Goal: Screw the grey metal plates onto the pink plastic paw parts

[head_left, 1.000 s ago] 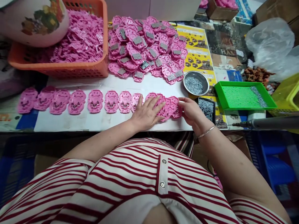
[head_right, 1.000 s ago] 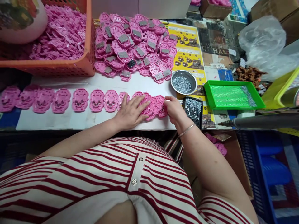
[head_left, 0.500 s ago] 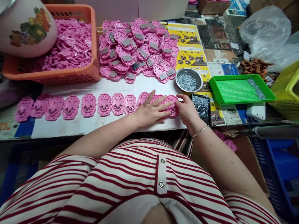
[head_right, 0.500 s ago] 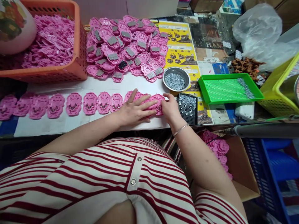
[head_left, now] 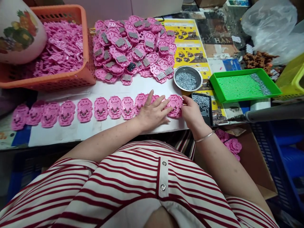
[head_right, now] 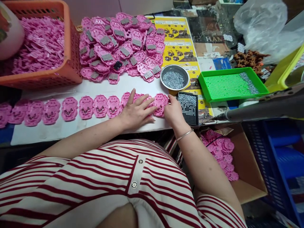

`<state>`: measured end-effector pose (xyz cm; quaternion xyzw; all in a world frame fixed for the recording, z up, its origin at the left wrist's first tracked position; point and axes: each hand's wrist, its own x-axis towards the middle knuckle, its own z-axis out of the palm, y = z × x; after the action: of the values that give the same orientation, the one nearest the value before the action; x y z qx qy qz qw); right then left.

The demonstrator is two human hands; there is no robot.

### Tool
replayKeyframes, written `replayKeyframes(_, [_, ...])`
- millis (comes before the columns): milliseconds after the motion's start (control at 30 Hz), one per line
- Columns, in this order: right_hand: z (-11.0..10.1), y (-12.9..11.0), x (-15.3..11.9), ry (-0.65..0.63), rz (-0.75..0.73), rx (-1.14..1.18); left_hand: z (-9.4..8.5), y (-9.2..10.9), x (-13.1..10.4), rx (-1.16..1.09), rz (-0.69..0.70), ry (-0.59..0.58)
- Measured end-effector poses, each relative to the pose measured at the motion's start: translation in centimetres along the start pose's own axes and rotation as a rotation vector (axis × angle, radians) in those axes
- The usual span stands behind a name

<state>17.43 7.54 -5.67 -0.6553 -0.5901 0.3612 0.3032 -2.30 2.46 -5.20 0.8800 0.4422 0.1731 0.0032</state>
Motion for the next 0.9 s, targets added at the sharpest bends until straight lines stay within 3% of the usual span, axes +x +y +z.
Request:
replayKeyframes(267, [-1.6,-2.1,0.4,0.007,-0.085,-0.361,0.2,0.8,0.5,0.021,0.020,-0.035])
replayKeyframes(467, [-1.3,-3.1,-1.0,0.047,-0.191,-0.588,-0.2,1.1,1.0,0.006,0.024,-0.085])
replayKeyframes(700, [-1.0,-3.0,-0.7,0.020,-0.272,-0.736,-0.8,1.6,2.3,0.023,0.009,-0.122])
replayKeyframes(900, [-2.3,-2.8,-0.3,-0.054,-0.360,-0.803,-1.1,1.3,2.1,0.014,-0.001,-0.123])
